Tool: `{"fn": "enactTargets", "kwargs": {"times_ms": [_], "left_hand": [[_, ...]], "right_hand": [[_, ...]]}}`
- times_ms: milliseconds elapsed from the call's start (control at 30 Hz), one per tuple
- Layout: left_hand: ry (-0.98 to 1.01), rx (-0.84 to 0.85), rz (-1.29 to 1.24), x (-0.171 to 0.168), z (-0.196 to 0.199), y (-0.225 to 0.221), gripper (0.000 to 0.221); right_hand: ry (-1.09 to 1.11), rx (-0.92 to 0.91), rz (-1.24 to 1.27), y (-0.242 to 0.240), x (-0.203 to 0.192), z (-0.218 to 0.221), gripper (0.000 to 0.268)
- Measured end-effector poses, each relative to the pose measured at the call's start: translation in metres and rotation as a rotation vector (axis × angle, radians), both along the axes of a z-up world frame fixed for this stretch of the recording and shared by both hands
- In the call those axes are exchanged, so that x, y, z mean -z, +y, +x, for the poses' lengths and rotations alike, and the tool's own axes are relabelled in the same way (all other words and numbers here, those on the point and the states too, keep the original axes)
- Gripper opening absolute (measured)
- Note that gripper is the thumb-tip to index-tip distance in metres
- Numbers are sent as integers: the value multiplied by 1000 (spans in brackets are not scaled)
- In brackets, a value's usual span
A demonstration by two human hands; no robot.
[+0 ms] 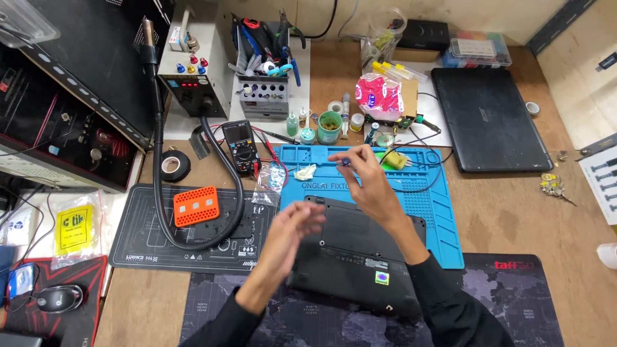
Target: The person uses a screwdriver to remove screws from the bottom of a laptop and then detaches the back cover to access internal components.
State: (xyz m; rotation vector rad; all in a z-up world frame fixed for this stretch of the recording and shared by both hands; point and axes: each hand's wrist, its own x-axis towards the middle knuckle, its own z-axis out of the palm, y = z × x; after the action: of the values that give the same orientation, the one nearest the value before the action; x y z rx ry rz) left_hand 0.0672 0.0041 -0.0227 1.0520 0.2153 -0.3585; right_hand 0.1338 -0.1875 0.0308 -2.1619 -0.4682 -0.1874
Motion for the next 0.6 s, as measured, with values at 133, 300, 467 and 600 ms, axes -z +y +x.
{"fn": "enactTargets", "kwargs": {"times_ms": [133,300,467,600], "left_hand": [[-180,-21,273,19,57,7,18],[-601,-30,839,86,122,11,14],[-912,-21,1416,134,174,16,8],[-1007,-6,1555,136,196,9,3]], "right_hand": [[-49,71,146,10,14,5,23],[-83,167,227,17,34,8,17],[-86,188,202,11,52,15,15],[-52,191,223,11,50,18,14]]}}
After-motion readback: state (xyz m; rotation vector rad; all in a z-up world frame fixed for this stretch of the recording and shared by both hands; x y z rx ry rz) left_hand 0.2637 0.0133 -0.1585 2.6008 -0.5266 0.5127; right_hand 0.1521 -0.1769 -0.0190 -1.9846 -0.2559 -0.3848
